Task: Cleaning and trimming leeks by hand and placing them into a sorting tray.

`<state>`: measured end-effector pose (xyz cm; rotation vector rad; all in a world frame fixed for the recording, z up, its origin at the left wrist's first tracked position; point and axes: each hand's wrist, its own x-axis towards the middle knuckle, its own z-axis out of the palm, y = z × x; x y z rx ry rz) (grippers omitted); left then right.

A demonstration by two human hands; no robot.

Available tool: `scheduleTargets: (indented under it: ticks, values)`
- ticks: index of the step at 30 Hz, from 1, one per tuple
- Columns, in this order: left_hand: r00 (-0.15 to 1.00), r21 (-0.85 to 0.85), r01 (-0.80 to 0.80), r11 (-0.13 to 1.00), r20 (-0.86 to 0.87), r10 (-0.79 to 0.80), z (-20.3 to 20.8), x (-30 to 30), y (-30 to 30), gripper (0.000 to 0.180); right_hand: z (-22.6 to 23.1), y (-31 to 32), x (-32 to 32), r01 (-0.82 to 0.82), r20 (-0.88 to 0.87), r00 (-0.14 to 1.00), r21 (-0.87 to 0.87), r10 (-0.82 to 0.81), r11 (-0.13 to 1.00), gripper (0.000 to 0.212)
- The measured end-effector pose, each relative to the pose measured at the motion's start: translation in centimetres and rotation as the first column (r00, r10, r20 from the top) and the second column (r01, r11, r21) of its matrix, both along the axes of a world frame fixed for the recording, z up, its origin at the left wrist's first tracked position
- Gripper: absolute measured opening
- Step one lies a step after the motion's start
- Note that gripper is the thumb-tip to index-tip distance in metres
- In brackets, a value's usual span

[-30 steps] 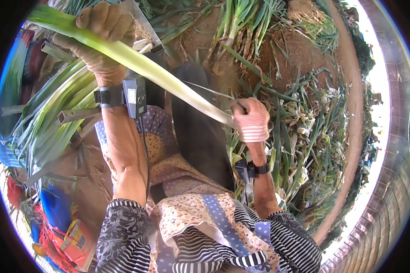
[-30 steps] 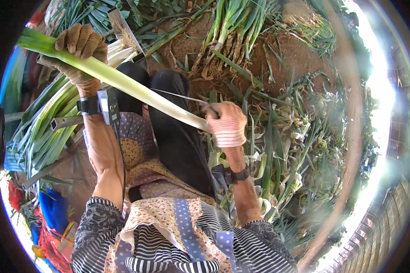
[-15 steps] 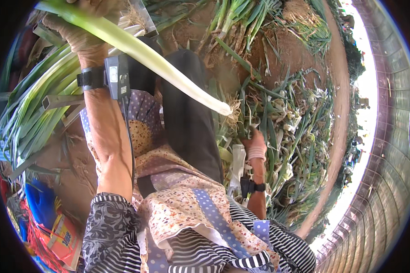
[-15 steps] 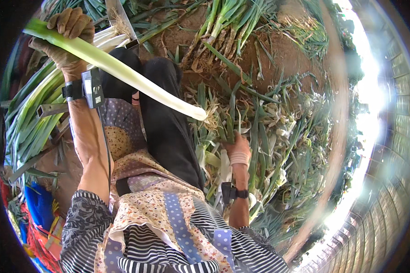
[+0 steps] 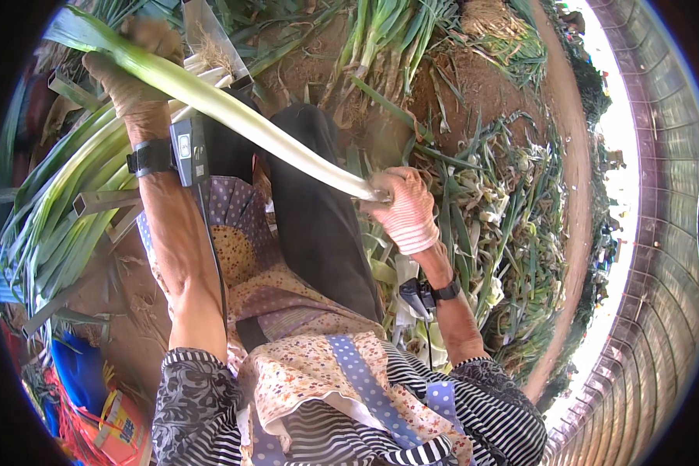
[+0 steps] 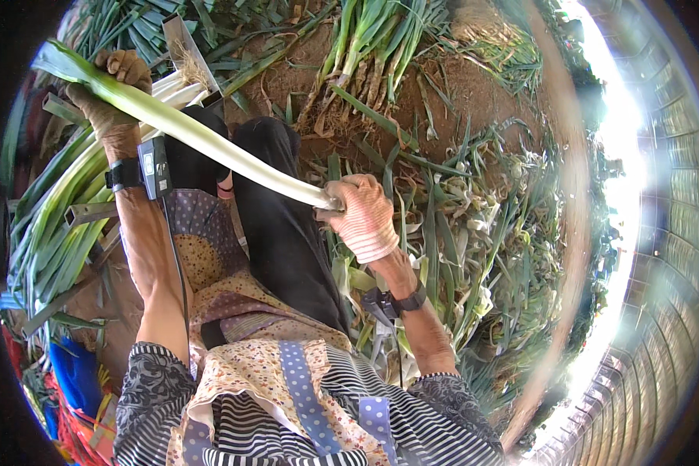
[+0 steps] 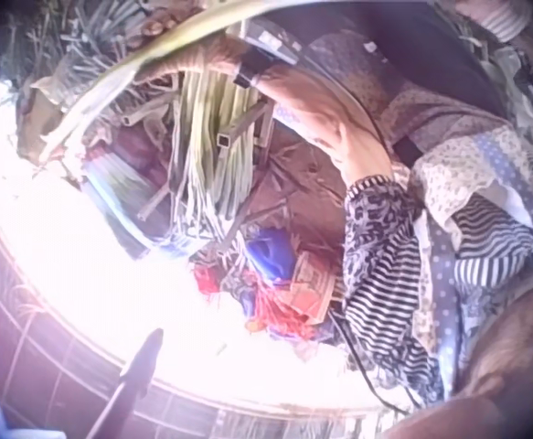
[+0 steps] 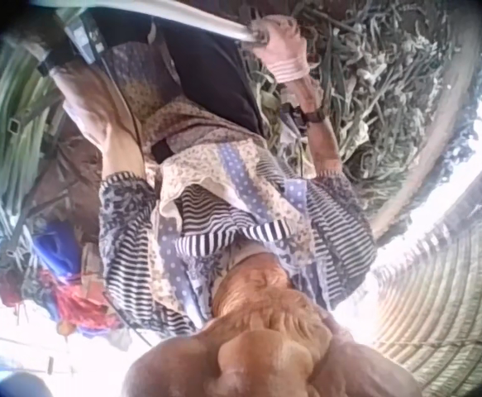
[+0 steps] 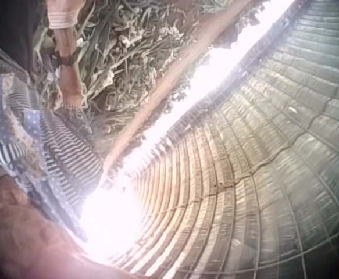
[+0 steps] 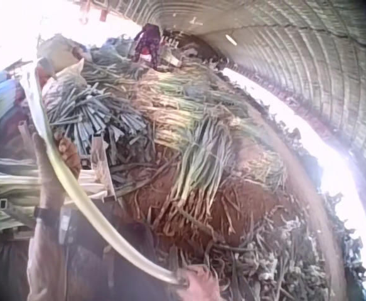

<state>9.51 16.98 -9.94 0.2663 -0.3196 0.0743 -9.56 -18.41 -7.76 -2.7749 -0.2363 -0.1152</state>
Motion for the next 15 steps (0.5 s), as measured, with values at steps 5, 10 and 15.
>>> scheduleTargets:
  ticks: [5,10,15]
  values:
    - [0.997,0.054,-0.059,0.997,-0.051,0.062,-0.4,0.2,0.1,0.069,-1.0,-0.1,0.9,-0.052,-0.012,0.998,0.161,0.055,0.986,0.036]
    - [0.984,0.133,-0.1,0.986,-0.136,0.118,-0.8,1.0,1.5,0.082,-0.7,0.3,1.6,-0.018,-0.092,0.995,0.224,0.039,0.974,0.034]
    - [0.994,0.099,-0.055,0.994,-0.093,0.064,-1.7,2.1,1.3,0.08,-2.5,-1.1,1.0,-0.034,-0.065,0.996,0.272,0.054,0.962,0.028]
